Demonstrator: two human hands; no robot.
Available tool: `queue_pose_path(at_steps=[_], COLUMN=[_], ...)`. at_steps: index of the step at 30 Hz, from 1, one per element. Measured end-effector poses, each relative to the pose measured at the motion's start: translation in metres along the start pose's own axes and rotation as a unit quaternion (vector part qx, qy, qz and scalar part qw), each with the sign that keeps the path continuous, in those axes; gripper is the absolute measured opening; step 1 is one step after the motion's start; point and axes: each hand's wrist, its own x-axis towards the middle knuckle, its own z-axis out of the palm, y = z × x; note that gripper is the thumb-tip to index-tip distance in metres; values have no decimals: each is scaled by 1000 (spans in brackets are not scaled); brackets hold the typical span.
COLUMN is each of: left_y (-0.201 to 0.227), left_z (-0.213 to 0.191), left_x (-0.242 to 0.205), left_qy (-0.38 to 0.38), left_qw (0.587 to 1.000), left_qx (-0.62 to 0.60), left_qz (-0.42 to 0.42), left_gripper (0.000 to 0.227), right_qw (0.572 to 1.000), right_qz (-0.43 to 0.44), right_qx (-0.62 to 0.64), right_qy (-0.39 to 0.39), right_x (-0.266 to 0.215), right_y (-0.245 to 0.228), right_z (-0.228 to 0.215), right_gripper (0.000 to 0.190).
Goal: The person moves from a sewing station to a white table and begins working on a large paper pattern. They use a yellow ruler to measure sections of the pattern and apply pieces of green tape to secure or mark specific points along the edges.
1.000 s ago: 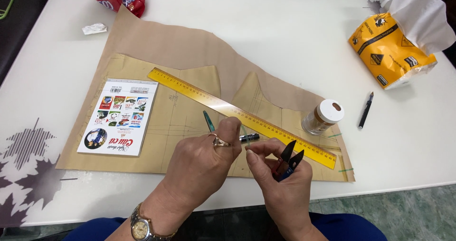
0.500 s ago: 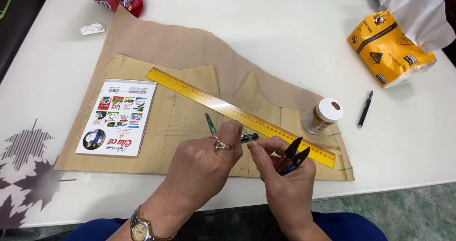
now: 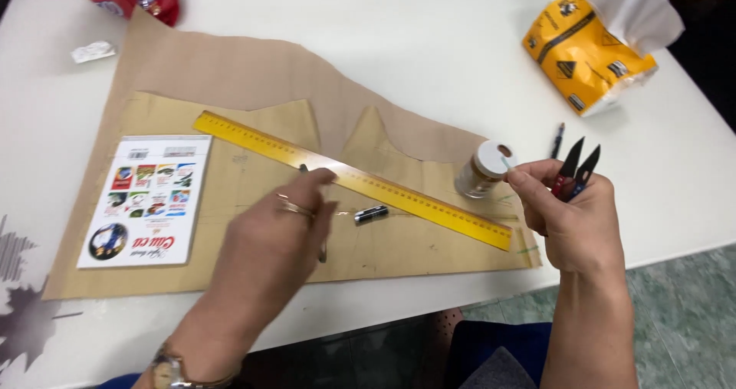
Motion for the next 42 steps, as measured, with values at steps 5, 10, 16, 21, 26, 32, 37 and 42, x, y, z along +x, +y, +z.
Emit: queue_pose_path(at_steps=[5, 10, 16, 21, 26, 32, 37, 42], left_y=[-13, -24, -48, -41, -38, 2, 65, 79], left_z=[2, 39, 65, 60, 60, 99, 145, 160], left_x=[17, 13, 0, 7, 12, 28, 61, 77], left_qy=[-36, -51, -111, -154, -237, -147, -201, -243], left_qw=[956, 880, 851, 872, 909, 975, 959, 956], left_qx=[-246, -395, -390, -240, 46, -4, -145, -33], left_qz=[-155, -260, -333, -398, -340, -165, -134, -163], left_gripper=[33, 44, 36, 34, 31, 29, 37, 26], right_qw=[999, 996, 997, 991, 982, 978, 989, 990], right_qz=[6, -35, 68, 111, 143, 147, 115, 122], right_qx=[27, 67, -20, 6, -24, -14, 28, 23], right_qy=[17, 55, 9, -74, -120, -149, -91, -61], right_x=[11, 22, 58, 90, 101, 106, 95, 92], right_y=[12, 21, 0, 27, 39, 45, 42, 35], right_z=[-23, -40, -63, -81, -84, -71, -56, -62], right_gripper=[10, 11, 13, 8, 10, 12, 7, 7])
